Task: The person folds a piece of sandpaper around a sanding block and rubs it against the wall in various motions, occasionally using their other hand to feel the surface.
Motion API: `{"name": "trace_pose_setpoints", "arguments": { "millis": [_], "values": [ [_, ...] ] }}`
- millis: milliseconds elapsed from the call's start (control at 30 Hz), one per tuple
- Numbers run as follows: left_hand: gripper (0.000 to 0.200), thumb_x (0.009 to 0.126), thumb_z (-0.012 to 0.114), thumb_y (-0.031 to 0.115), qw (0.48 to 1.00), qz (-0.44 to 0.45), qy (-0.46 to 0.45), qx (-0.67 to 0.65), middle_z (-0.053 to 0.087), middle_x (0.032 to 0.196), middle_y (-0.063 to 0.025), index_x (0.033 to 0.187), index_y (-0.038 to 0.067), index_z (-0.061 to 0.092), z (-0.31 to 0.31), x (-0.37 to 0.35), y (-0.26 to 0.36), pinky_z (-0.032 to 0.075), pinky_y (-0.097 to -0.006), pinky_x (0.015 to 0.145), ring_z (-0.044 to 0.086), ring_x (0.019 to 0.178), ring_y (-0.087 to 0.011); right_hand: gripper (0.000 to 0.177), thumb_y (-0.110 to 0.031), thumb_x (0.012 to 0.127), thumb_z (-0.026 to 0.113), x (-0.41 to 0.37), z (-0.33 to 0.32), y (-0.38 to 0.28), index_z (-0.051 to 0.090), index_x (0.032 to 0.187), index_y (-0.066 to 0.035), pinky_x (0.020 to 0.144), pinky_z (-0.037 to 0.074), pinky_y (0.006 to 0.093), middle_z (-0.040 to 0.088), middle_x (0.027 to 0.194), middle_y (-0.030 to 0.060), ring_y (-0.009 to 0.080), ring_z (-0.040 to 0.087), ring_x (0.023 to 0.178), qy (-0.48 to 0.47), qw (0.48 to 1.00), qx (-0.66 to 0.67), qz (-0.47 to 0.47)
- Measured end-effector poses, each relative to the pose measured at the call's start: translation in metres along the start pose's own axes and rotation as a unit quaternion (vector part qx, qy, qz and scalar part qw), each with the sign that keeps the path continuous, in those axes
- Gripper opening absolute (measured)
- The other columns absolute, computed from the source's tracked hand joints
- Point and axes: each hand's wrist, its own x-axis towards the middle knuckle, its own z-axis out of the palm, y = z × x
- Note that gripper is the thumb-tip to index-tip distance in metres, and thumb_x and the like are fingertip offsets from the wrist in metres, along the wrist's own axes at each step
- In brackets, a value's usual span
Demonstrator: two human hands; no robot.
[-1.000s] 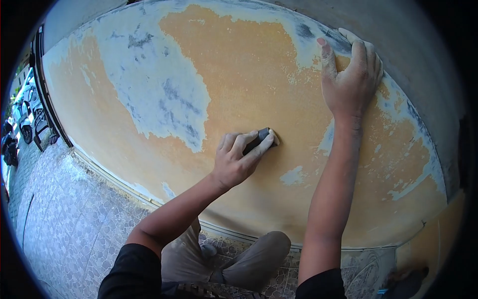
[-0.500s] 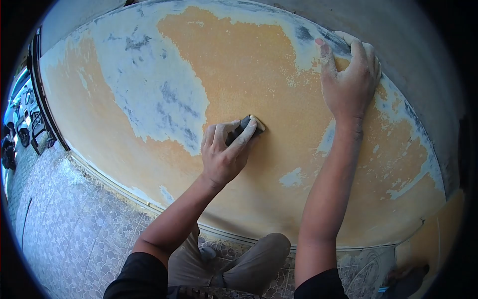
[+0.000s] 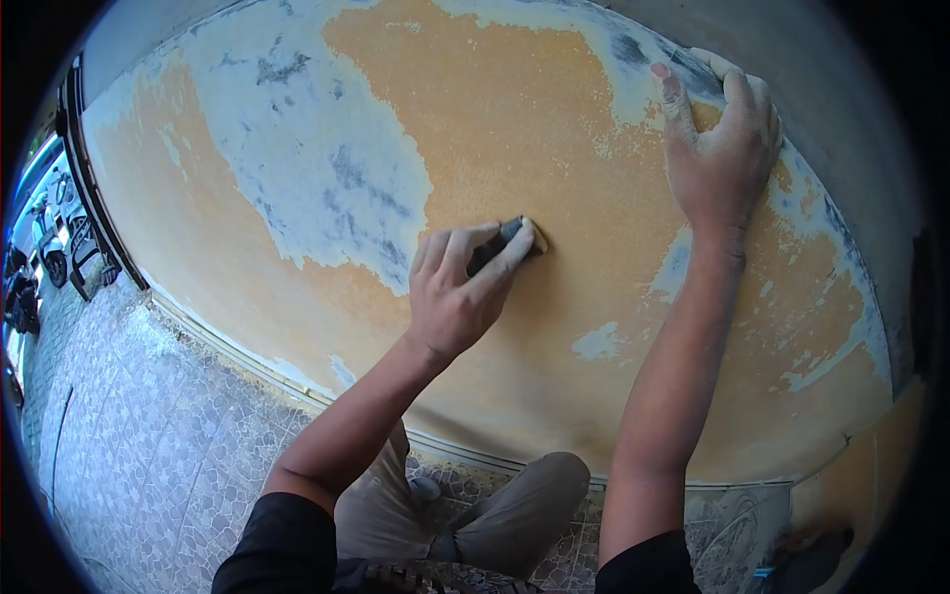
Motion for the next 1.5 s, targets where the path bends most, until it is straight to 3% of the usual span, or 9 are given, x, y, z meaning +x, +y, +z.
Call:
{"name": "trace_pose_setpoints", "arguments": {
  "millis": [200, 433, 667, 800, 933, 1067, 1200, 1300, 1500],
  "values": [
    [0.043, 0.081, 0.082, 0.014, 0.971, -0.115, 0.209, 0.009, 0.062, 0.103, -0.0057, 0.123, 0.015, 0.075, 0.016, 0.106, -0.03, 0.045, -0.0365, 0.076, 0.052, 0.086, -0.0239, 0.05, -0.053, 0.093, 0.069, 0.0, -0.004, -0.003, 0.068, 0.121, -0.012, 0.105, 0.041, 0.0488, 0.064, 0.114, 0.0097, 0.0319, 0.059, 0.114, -0.016, 1.0, 0.022, 0.012],
    [0.052, 0.075, 0.085, 0.013, 0.995, 0.092, -0.023, -0.017, 0.066, 0.108, -0.0033, 0.125, 0.023, 0.076, -0.002, 0.043, -0.006, 0.049, -0.0349, 0.078, 0.058, 0.086, -0.0208, 0.046, -0.052, 0.095, 0.067, 0.0, 0.011, 0.007, 0.069, 0.117, -0.012, 0.102, 0.038, 0.0479, 0.06, 0.106, 0.0078, 0.0289, 0.057, 0.106, 0.071, 0.997, 0.019, -0.026],
    [0.04, 0.084, 0.081, 0.018, 0.976, -0.075, 0.205, 0.01, 0.062, 0.102, -0.0064, 0.123, 0.013, 0.076, 0.016, 0.152, -0.025, 0.046, -0.0388, 0.076, 0.053, 0.086, -0.0241, 0.052, -0.056, 0.099, 0.06, -0.002, -0.012, 0.022, 0.068, 0.125, -0.012, 0.109, 0.035, 0.0483, 0.065, 0.115, 0.0087, 0.0295, 0.058, 0.114, -0.008, 0.992, 0.109, -0.063],
    [0.051, 0.079, 0.078, 0.015, 0.978, 0.201, -0.041, -0.035, 0.062, 0.107, -0.0033, 0.13, 0.023, 0.073, 0.03, 0.077, 0.034, 0.052, -0.0333, 0.079, 0.06, 0.091, -0.0197, 0.053, -0.058, 0.097, 0.062, -0.006, -0.016, 0.032, 0.072, 0.117, -0.01, 0.107, 0.035, 0.049, 0.068, 0.108, 0.0074, 0.0292, 0.06, 0.11, 0.006, 0.999, 0.027, 0.017],
    [0.051, 0.081, 0.077, 0.016, 0.982, 0.184, -0.007, -0.049, 0.062, 0.105, -0.003, 0.131, 0.024, 0.072, 0.028, 0.111, 0.023, 0.051, -0.0352, 0.078, 0.059, 0.09, -0.0205, 0.052, -0.057, 0.097, 0.061, -0.012, -0.013, 0.048, 0.073, 0.114, -0.009, 0.106, 0.036, 0.0476, 0.069, 0.106, 0.0068, 0.0292, 0.061, 0.107, 0.077, 0.995, 0.068, 0.005],
    [0.039, 0.084, 0.08, 0.017, 0.984, -0.061, 0.132, -0.099, 0.063, 0.101, -0.006, 0.123, 0.013, 0.076, 0.016, 0.189, 0.011, 0.05, -0.0367, 0.076, 0.056, 0.086, -0.024, 0.052, -0.056, 0.099, 0.059, -0.009, -0.023, 0.041, 0.073, 0.113, -0.008, 0.103, 0.038, 0.0465, 0.068, 0.104, 0.008, 0.0301, 0.061, 0.105, 0.02, 0.995, 0.089, 0.039],
    [0.046, 0.083, 0.078, 0.018, 0.957, 0.283, -0.016, -0.056, 0.061, 0.101, -0.0037, 0.128, 0.016, 0.073, 0.038, 0.132, 0.053, 0.051, -0.0345, 0.076, 0.057, 0.087, -0.0226, 0.052, -0.055, 0.102, 0.054, -0.008, -0.022, 0.04, 0.072, 0.112, -0.007, 0.102, 0.038, 0.047, 0.067, 0.104, 0.0091, 0.0314, 0.06, 0.104, 0.019, 0.99, 0.126, 0.056],
    [0.05, 0.081, 0.078, 0.019, 0.948, 0.307, -0.054, -0.06, 0.061, 0.102, -0.003, 0.131, 0.021, 0.072, 0.033, 0.123, 0.036, 0.052, -0.0341, 0.077, 0.058, 0.089, -0.0219, 0.052, -0.053, 0.104, 0.052, -0.008, -0.029, 0.041, 0.072, 0.109, -0.006, 0.101, 0.038, 0.047, 0.066, 0.102, 0.0102, 0.0324, 0.06, 0.103, -0.033, 0.988, 0.123, 0.092],
    [0.039, 0.085, 0.077, 0.017, 0.987, -0.022, 0.133, -0.082, 0.062, 0.1, -0.0053, 0.124, 0.017, 0.075, 0.026, 0.171, 0.005, 0.049, -0.0389, 0.076, 0.055, 0.085, -0.0246, 0.055, -0.055, 0.105, 0.049, -0.008, -0.028, 0.042, 0.072, 0.104, -0.005, 0.101, 0.039, 0.0476, 0.066, 0.098, 0.0106, 0.0332, 0.06, 0.101, -0.01, 0.986, 0.153, 0.071]
  ]
}}
